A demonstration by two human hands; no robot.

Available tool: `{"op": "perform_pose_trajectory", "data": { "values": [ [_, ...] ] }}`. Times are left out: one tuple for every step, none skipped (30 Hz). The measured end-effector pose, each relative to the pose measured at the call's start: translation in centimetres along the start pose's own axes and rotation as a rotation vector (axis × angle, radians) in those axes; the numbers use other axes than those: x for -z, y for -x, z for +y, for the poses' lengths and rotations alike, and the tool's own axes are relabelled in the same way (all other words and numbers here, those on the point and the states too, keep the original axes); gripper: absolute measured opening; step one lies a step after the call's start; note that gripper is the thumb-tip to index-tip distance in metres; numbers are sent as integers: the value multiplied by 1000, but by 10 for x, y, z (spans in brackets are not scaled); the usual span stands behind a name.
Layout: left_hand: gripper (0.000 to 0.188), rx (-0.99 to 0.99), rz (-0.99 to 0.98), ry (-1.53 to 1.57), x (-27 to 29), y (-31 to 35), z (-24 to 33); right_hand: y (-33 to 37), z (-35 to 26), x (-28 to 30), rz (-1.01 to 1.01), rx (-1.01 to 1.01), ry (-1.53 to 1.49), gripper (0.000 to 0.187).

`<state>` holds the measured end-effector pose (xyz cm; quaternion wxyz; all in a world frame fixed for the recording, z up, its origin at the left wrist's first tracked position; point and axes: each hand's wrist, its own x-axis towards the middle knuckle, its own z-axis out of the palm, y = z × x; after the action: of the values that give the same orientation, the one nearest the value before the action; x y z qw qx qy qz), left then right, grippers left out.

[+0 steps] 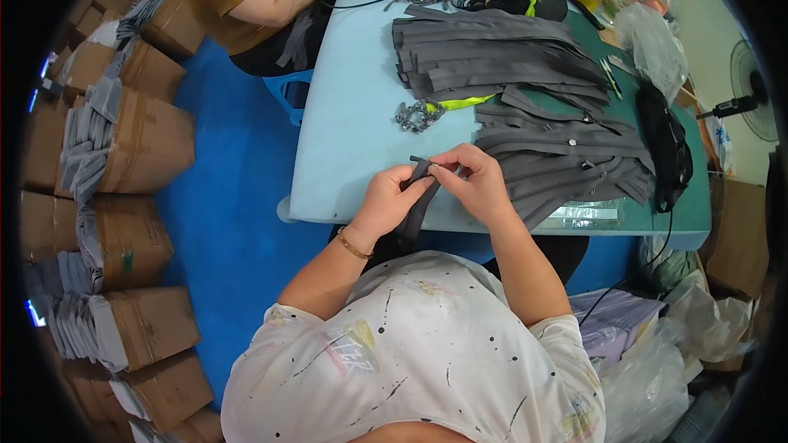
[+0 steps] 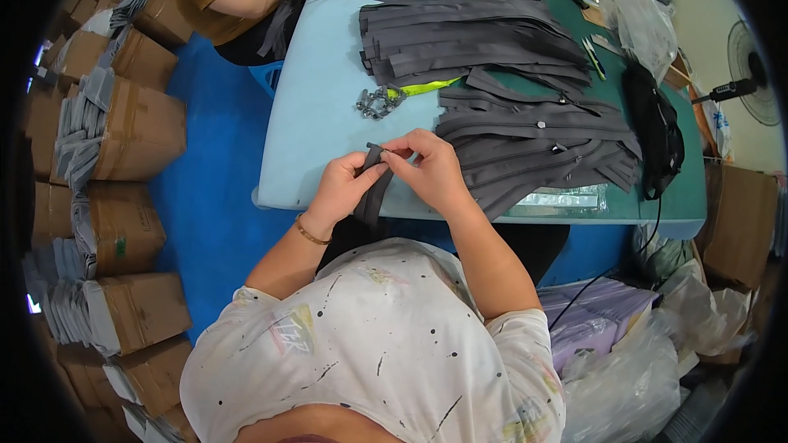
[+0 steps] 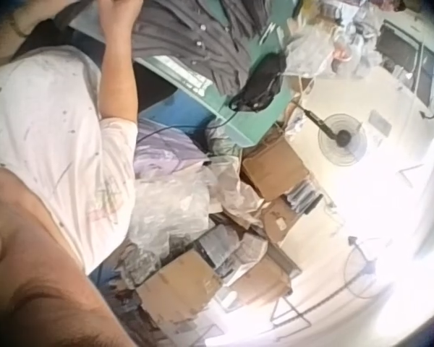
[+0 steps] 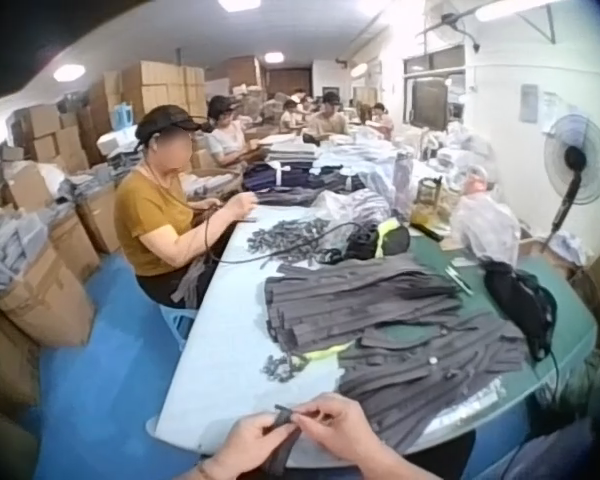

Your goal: Assembling zippers by manually sliding the pullers onto the zipper tape strips.

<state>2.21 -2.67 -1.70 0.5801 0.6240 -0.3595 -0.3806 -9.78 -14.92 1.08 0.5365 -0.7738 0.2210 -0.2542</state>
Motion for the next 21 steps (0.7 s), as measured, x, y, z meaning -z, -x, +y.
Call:
{"op": "perform_pose_trajectory", "data": {
  "values": [
    [15,1,-8,-4,1,0,-1,0,-1,1,14,3,-25,12],
    [15,-17,-31,-81,3,0,-2,0,-1,1,22,0,-28,12],
    [15,-36,-52,-158,5,1,-3,0,-2,1,16,9,-34,12],
    [15,-34,-58,-163,4,0,-4,1,-2,0,11,18,-41,12],
    [15,-78,-37,-106,1,0,-5,3,-1,-2,17,16,-45,12],
    [14,-123,-17,-49,0,-1,-5,6,1,-4,0,1,-35,12],
    [14,-122,-24,-54,1,-1,-5,8,2,-5,-17,-14,-25,13],
    [14,-121,-21,-99,3,-1,-4,9,0,-6,-9,-14,-28,13],
    [14,-119,-18,-142,3,0,-3,11,-1,-6,-13,-15,30,13],
    [14,-119,-26,-145,4,0,-1,13,-2,-5,-18,-17,88,14],
    [14,-40,-56,-185,5,1,2,13,-4,-3,-10,-19,86,14],
    [14,36,-84,-227,5,1,4,10,-7,-1,30,-12,103,14],
    [14,33,-91,-232,4,1,5,8,-10,1,69,-5,120,14],
    [14,41,-88,-121,2,1,4,7,-11,3,78,-5,118,14],
    [14,51,-82,-12,1,3,5,7,-14,5,57,-9,124,14],
    [14,51,-88,-18,0,3,5,8,-15,5,36,-14,131,14],
    [13,-34,-88,-60,-1,3,5,8,-13,5,42,-14,126,14],
    [12,-119,-89,-101,-1,4,5,9,-10,3,46,-7,138,13],
    [12,-118,-95,-107,-2,6,3,10,-6,1,50,1,151,13],
    [12,-174,-80,-208,-3,7,0,11,-3,0,57,0,146,13],
    [11,-231,-65,-308,-4,7,-1,12,-1,0,42,-9,128,13]
  ]
}}
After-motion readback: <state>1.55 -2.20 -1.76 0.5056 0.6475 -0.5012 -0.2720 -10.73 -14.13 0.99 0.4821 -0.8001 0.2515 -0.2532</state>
